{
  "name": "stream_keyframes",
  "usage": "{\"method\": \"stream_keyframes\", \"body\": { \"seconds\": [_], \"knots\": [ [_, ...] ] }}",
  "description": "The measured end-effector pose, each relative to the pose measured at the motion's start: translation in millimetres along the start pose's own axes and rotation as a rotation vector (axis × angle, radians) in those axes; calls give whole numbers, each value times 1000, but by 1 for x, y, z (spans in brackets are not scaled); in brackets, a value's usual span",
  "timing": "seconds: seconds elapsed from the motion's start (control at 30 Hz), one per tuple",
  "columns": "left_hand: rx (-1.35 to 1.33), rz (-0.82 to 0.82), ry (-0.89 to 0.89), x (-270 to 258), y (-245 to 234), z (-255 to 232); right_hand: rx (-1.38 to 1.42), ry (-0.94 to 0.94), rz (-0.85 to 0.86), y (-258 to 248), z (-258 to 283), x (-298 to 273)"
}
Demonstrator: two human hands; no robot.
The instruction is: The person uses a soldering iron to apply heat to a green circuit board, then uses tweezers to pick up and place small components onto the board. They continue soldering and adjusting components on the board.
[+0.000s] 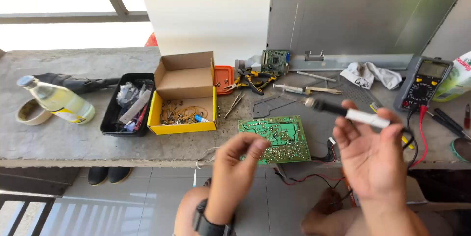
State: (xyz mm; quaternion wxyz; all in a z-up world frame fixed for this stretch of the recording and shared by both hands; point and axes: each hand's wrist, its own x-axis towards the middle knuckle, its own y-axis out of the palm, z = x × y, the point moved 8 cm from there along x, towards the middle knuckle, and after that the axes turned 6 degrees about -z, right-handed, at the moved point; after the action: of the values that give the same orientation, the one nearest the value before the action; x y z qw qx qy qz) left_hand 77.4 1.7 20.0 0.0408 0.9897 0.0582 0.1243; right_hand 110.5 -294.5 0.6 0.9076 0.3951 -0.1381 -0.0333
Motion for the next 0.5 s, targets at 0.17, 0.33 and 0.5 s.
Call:
{"method": "stream_keyframes", "body": {
  "seconds": [0.17, 0.33, 0.5],
  "knots": [
    [333, -101, -108, 48, -33, 31, -98, 89, -180, -26, -7, 52],
    [552, -76, -133, 99, -17, 44, -240, -11, -264, -63, -4, 70],
    [489, -134, -12, 98, -13, 47, -377, -91, -197, -91, 16, 57]
  ]
}}
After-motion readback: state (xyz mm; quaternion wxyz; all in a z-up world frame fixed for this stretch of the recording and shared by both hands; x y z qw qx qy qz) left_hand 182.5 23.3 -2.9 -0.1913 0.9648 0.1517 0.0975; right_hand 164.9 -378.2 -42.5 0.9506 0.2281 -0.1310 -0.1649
